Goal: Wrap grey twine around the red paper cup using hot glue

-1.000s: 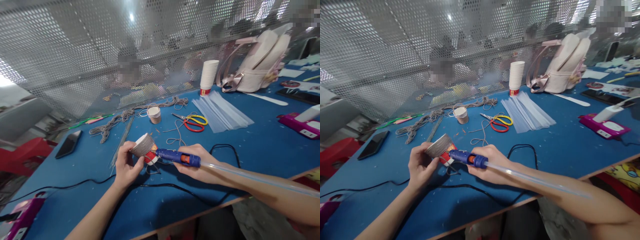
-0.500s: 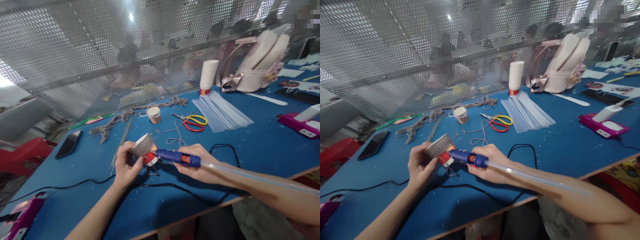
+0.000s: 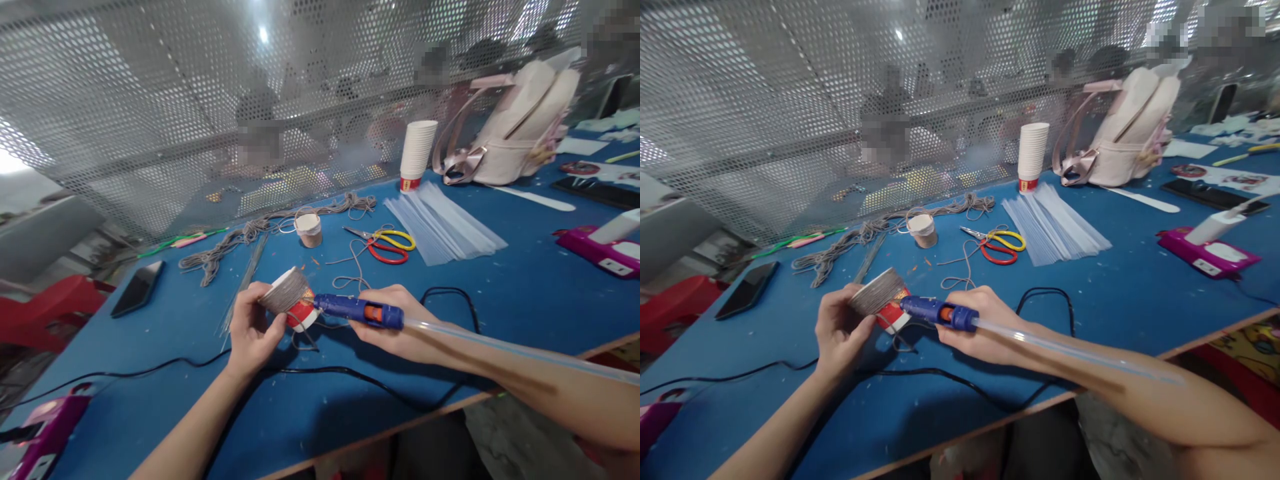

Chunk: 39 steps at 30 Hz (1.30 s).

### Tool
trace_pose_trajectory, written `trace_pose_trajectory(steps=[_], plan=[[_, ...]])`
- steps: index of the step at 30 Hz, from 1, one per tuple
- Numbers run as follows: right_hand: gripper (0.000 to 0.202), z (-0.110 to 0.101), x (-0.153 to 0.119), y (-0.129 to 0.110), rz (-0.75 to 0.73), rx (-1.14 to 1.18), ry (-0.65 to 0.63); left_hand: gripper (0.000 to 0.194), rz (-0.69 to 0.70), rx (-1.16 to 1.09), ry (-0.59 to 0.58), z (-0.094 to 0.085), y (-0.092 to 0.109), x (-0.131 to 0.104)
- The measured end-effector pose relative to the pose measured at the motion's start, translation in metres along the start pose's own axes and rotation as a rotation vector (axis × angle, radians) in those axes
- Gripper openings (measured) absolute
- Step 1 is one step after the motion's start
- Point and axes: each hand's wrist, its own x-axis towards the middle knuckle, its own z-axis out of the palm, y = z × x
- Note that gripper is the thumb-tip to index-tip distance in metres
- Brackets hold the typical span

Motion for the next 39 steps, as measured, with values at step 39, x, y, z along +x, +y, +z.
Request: trace_pose_trajectory(steps=[39], plan=[[0.013,-0.0011,-0.0004,-0.0017,-0.031,-0.013,-0.025,0.026,0.067,0.037,-0.024,0.0002,-0.0033,-0.0009]])
